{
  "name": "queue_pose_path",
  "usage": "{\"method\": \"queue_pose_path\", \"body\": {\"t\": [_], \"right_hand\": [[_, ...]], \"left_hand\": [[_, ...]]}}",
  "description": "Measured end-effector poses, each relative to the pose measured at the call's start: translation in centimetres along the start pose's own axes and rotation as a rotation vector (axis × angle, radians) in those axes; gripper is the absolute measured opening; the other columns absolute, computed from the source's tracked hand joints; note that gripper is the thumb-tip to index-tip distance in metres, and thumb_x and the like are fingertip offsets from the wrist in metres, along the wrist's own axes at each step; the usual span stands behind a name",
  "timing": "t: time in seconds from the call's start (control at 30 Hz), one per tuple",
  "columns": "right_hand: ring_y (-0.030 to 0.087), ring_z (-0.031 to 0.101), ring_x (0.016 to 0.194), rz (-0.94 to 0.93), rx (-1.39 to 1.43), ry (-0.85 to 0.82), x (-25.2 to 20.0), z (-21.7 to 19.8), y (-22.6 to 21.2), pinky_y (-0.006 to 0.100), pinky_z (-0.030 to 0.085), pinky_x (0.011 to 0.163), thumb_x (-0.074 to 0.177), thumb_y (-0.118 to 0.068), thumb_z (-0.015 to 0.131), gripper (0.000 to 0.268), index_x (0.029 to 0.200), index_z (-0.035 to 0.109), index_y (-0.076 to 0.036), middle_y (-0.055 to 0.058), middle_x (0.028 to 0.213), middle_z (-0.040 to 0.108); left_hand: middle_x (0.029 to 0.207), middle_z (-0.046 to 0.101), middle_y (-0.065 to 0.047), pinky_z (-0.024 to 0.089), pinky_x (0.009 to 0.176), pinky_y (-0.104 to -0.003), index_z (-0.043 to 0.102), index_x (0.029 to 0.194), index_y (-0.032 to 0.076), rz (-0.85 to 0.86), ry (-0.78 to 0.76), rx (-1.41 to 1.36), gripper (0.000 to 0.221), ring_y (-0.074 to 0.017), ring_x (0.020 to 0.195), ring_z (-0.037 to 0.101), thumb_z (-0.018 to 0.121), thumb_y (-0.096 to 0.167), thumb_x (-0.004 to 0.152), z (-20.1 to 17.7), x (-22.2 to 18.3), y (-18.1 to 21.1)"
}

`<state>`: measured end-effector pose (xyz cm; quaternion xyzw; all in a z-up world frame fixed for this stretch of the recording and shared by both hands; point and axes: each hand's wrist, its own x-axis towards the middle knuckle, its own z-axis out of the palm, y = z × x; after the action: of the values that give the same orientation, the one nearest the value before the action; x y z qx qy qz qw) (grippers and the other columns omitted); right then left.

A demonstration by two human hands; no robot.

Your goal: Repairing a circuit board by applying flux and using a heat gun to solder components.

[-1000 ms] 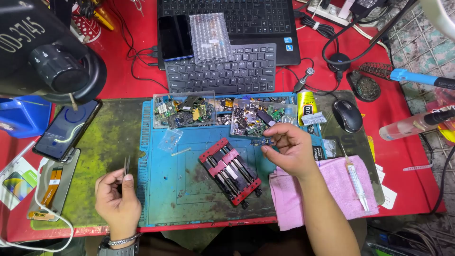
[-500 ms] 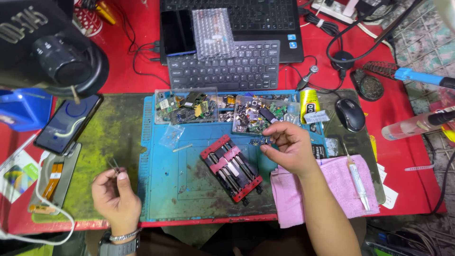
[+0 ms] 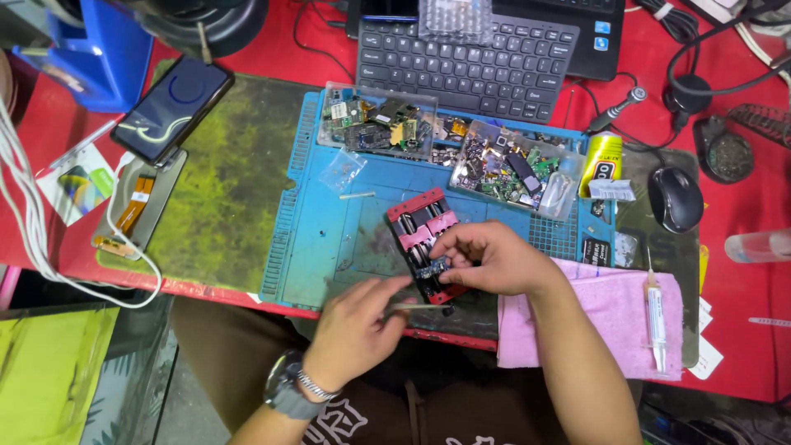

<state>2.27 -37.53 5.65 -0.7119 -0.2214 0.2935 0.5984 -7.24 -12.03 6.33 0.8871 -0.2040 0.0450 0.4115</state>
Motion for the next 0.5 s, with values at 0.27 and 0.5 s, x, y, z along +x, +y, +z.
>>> {"method": "queue_pose_path", "body": {"t": [0.27,0.5], "right_hand": [[0.006,0.049,0.062,-0.004,0.042,-0.067,-0.2,0.0,-0.3,0.023,0.055,0.064,0.086,0.004,0.081,0.028,0.112,0.073,-0.003,-0.004,0.066,0.048],[0.006,0.048,0.061,0.005,0.029,-0.099,-0.2,0.1,-0.1,0.023,0.056,0.065,0.086,0.004,0.081,0.028,0.112,0.073,-0.003,-0.003,0.065,0.048]], "left_hand": [[0.084,0.067,-0.003,0.059,0.059,-0.038,0.070,0.115,0.007,0.009,0.116,-0.043,0.027,-0.0223,0.072,0.067,0.069,0.006,0.089,1.1,0.5,0.5],[0.082,0.068,-0.004,0.056,0.057,-0.037,0.071,0.107,0.005,0.081,0.179,-0.027,0.014,-0.0225,0.068,0.066,0.070,0.008,0.094,1.5,0.4,0.5]]}}
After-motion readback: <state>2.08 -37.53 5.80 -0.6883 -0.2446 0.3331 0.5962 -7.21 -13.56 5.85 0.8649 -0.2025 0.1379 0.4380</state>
